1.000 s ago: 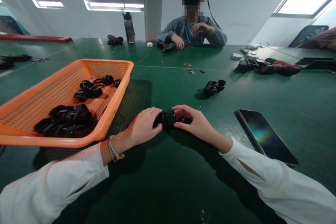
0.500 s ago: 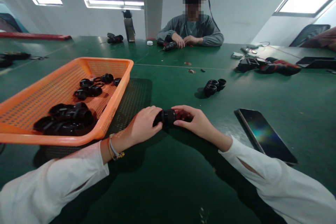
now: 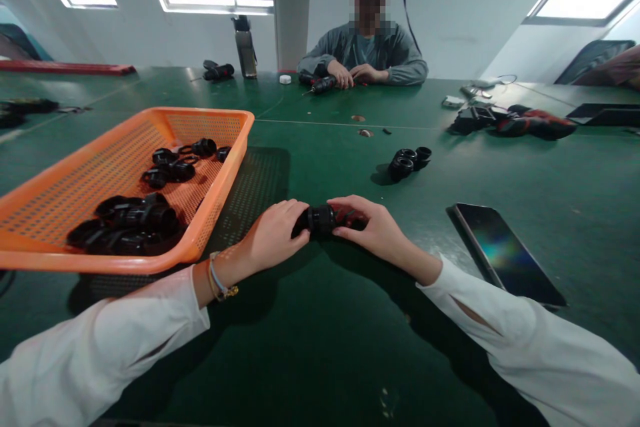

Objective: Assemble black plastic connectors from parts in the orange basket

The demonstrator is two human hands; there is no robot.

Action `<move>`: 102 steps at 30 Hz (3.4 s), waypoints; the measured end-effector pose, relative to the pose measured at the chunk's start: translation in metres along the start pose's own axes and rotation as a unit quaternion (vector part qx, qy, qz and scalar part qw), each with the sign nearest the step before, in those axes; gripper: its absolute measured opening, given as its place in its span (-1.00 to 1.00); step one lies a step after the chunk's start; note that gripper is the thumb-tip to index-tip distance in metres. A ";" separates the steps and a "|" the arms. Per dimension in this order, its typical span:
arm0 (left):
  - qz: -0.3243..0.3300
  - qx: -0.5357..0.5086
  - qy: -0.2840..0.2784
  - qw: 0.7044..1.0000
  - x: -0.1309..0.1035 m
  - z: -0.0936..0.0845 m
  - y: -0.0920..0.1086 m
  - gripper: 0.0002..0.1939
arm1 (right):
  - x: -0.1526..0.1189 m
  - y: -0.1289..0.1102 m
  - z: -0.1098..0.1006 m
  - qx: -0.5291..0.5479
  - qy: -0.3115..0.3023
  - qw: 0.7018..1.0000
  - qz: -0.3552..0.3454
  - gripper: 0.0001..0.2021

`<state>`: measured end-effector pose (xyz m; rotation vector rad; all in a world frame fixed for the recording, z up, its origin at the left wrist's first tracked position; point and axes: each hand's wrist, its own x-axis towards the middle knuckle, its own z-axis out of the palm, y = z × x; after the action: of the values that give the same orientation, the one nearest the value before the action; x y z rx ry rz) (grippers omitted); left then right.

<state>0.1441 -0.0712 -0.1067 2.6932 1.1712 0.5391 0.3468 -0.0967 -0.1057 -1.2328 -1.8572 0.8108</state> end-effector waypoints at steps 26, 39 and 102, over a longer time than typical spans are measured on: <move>-0.011 -0.005 -0.009 1.000 0.001 0.000 0.000 -0.78 | 0.001 0.000 0.001 0.043 -0.004 0.999 0.027 -0.65; -0.014 0.001 -0.021 1.000 0.001 0.000 0.001 -0.77 | 0.001 0.001 0.001 0.034 -0.008 0.999 0.031 -0.64; -0.015 0.006 -0.018 1.000 0.002 0.001 0.001 -0.79 | 0.000 0.001 0.000 -0.005 0.004 1.000 0.029 -0.68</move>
<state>0.1459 -0.0702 -0.1066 2.6794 1.2066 0.4795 0.3474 -0.0960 -0.1065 -1.2995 -1.8295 0.8266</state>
